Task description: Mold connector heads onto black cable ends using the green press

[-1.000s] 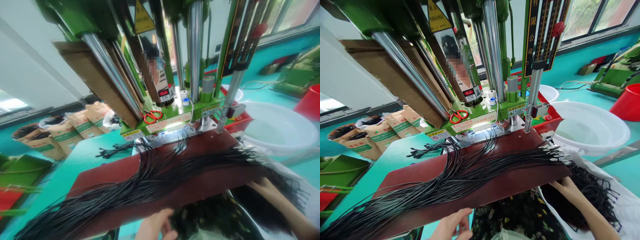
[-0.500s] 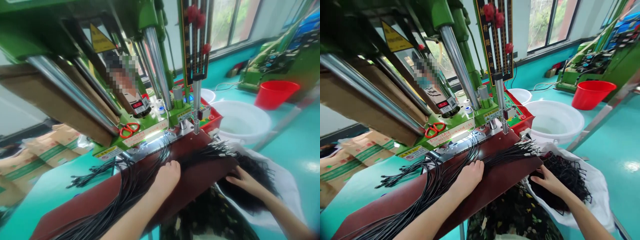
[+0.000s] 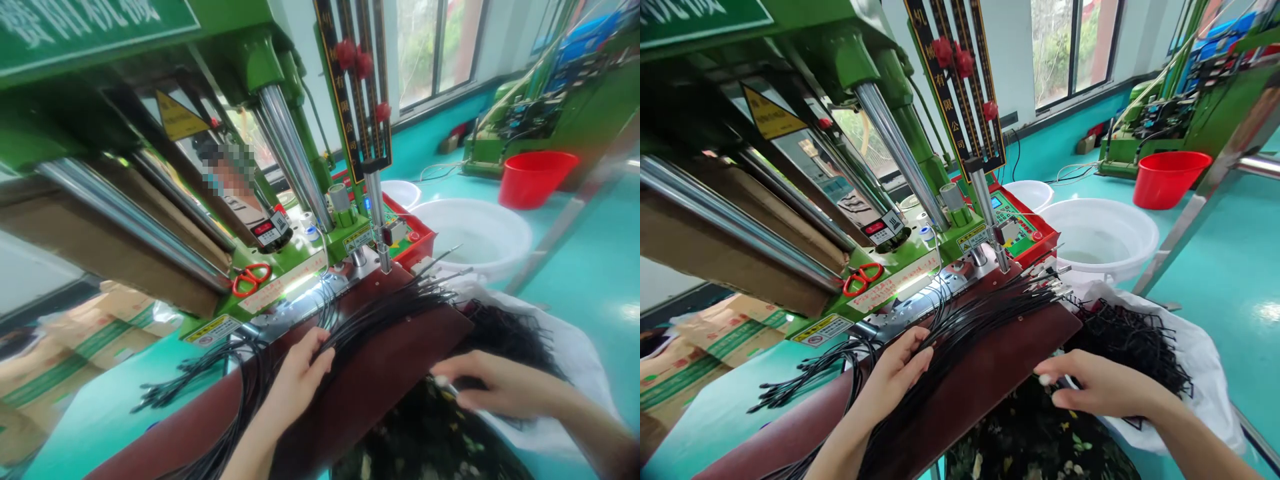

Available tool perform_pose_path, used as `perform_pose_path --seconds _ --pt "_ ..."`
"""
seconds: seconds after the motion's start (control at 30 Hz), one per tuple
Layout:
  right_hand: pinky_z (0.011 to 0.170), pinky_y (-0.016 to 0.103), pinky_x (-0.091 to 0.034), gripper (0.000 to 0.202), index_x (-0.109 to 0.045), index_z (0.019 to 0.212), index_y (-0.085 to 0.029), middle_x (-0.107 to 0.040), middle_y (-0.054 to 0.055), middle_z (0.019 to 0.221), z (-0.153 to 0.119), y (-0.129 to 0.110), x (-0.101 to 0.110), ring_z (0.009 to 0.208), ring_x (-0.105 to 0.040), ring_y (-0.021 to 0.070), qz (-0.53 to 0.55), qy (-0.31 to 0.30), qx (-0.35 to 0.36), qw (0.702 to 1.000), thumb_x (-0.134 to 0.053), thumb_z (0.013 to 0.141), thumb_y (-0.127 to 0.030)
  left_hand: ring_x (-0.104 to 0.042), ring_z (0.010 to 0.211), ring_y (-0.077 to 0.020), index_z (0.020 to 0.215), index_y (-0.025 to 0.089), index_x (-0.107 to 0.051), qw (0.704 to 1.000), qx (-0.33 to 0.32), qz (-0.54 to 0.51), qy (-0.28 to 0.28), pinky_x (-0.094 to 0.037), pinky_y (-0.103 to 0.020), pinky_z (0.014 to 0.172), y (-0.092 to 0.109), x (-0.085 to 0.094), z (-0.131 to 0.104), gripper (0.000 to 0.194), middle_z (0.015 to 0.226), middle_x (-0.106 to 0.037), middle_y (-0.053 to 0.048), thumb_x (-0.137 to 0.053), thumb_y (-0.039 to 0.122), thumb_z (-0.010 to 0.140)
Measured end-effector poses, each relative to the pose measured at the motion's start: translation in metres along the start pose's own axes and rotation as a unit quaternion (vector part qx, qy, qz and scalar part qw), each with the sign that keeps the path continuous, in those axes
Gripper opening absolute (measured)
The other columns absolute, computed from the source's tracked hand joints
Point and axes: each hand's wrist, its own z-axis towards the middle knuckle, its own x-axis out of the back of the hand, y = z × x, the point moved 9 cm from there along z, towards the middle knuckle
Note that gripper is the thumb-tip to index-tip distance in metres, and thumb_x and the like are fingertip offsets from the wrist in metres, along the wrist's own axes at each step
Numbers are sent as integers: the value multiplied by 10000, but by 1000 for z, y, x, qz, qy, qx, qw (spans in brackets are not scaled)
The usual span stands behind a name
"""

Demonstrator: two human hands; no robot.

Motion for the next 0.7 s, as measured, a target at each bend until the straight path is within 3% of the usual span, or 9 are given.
perform_pose_path --seconds 0.07,0.1,0.13,0.2,0.27,0.33,0.4,0.57,0.7 --pt "893 388 -398 423 -530 1192 -266 -592 81 1124 15 -27 -21 1045 -526 251 172 -49 52 982 -592 780 -340 -473 517 -97 901 187 -513 1000 7 -11 15 -385 -208 506 -3 -4 -2 211 600 -511 36 -461 358 788" --pt "921 412 -367 510 -454 1253 -291 -558 76 1175 26 -38 -25 1084 -496 249 272 -51 77 958 -607 772 -361 -485 540 -107 912 188 -516 1000 7 -3 20 -391 -214 521 -4 -10 -2 217 612 -524 28 -463 356 785" --pt "940 429 -343 542 -455 1244 -307 -533 65 1208 37 -47 -22 1112 -471 252 367 -21 111 923 -637 741 -391 -500 569 -116 918 190 -519 1000 6 10 23 -400 -223 544 -4 -16 -3 215 638 -543 17 -459 350 787" --pt "959 441 -319 385 -549 1143 -289 -541 57 1198 57 -46 -6 1107 -474 243 505 84 130 849 -580 780 -414 -531 637 -137 921 193 -524 998 -8 52 16 -417 -244 601 -5 -36 -6 194 703 -581 -10 -432 316 802" --pt "971 434 -308 269 -606 1056 -242 -598 69 1112 68 -44 6 1052 -519 233 557 158 133 804 -532 824 -354 -558 675 -156 927 191 -526 994 -34 105 -19 -426 -260 633 -5 -63 -9 186 746 -607 -35 -393 265 819" --pt "944 447 -334 220 -626 1006 -199 -653 81 968 72 -48 12 957 -571 236 555 172 138 802 -520 838 -292 -587 699 -176 959 187 -522 984 -66 154 -56 -441 -275 641 -5 -87 -12 210 789 -628 -60 -365 224 825" --pt "882 460 -381 190 -635 959 -179 -670 76 843 70 -54 14 864 -603 240 534 169 138 817 -523 840 -276 -606 761 -190 1026 190 -501 976 -98 190 -53 -459 -289 673 0 -97 -12 245 883 -635 -80 -352 207 831" --pt "844 429 -412 150 -641 884 -190 -662 37 828 61 -46 23 816 -617 224 506 228 114 824 -576 811 -303 -607 728 -190 996 157 -497 944 -153 289 53 -487 -303 630 26 -87 6 234 870 -605 -100 -320 187 845" --pt "841 409 -416 256 -607 1005 -196 -661 57 880 64 -44 29 865 -605 218 481 225 125 838 -573 805 -353 -578 756 -203 871 167 -522 930 -186 287 136 -481 -343 663 44 -68 11 187 822 -587 -97 -338 173 836"
